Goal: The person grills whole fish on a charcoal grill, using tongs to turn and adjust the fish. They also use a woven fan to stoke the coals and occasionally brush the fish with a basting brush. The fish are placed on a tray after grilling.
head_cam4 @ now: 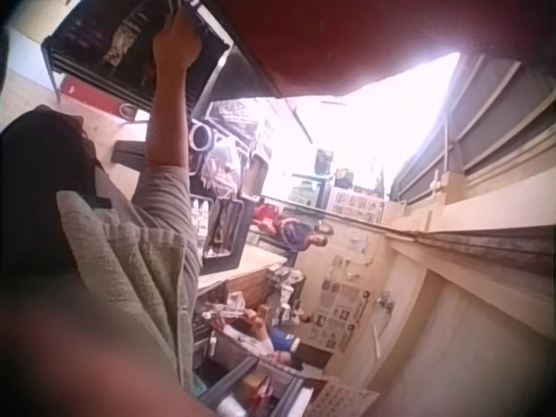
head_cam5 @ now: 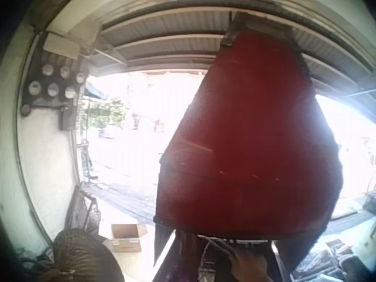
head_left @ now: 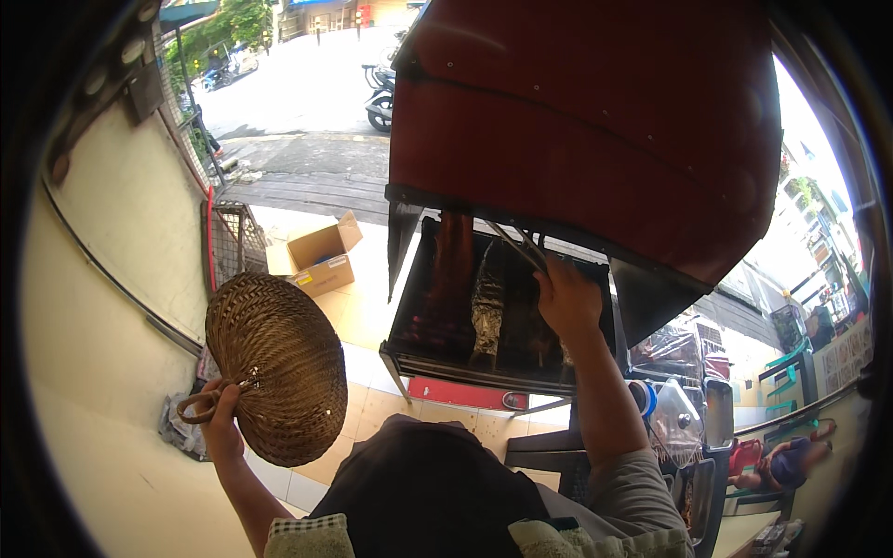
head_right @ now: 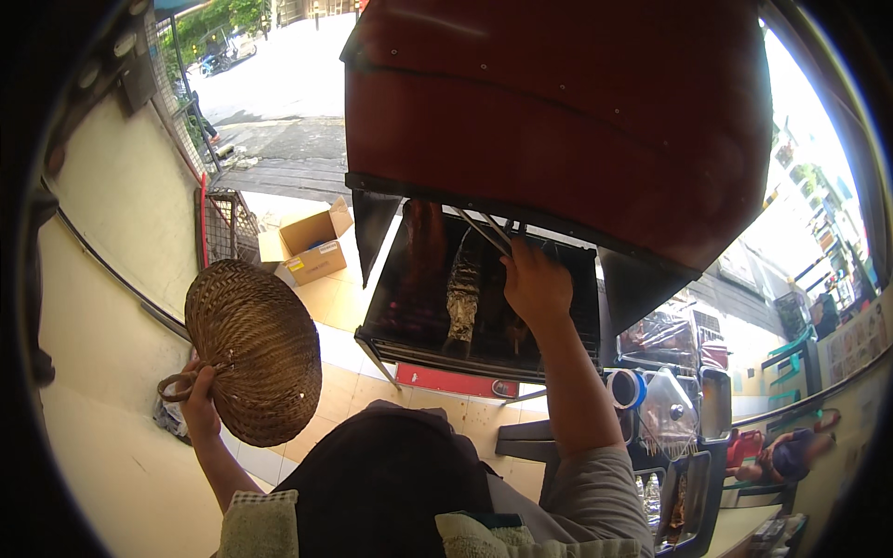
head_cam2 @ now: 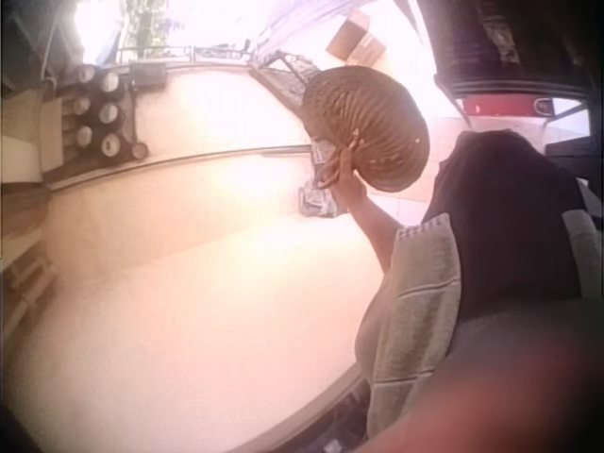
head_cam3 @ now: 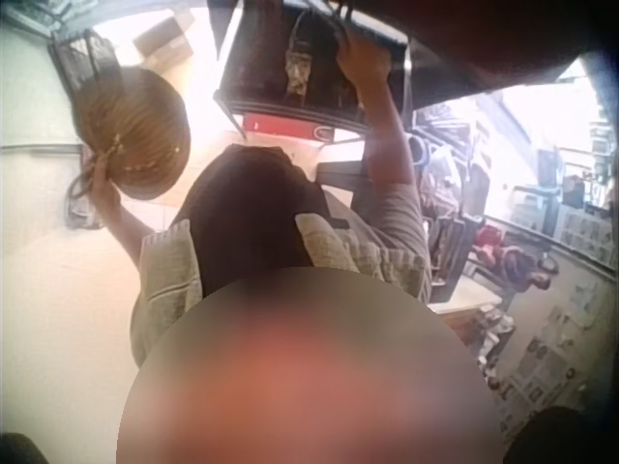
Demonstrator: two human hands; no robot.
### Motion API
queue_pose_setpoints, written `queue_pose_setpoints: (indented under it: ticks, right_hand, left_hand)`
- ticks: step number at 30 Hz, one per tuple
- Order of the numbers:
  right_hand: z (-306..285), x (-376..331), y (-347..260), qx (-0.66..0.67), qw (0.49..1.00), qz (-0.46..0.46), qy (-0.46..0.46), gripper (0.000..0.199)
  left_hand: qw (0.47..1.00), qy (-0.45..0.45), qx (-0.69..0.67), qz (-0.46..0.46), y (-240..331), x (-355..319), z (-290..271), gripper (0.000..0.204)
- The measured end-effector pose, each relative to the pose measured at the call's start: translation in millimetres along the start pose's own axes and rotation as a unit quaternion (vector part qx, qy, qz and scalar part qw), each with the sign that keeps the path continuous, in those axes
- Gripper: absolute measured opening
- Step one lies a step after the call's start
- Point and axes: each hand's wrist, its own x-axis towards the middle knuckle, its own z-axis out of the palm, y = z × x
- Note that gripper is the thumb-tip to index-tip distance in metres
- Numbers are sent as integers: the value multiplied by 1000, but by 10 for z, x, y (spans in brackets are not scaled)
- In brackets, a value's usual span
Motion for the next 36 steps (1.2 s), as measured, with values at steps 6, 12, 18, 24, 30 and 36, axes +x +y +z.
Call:
queue_pose_setpoints:
  ticks: [6,12,18,24,30,36]
  right_hand:
    - [156,192,23,3,999,36,-11,35]
    - [290,-361,47,-15,998,-37,-51,38]
    - [393,-1174,9,-8,976,-12,-219,39]
    - [145,-1543,-145,41,984,-14,-175,46]
    - [-341,-1821,-417,168,931,140,-291,49]
    - [-393,-1716,-619,459,630,473,-410,34]
  left_hand:
    - [999,-6,32,-5,-73,-28,-92,40]
    - [999,-29,14,-5,-104,-20,-335,41]
    - [999,29,22,20,-137,12,-554,42]
    - [997,57,46,6,-60,203,-687,44]
    - [975,-9,-194,113,388,123,-773,41]
    - [753,-401,-516,76,689,393,-766,25]
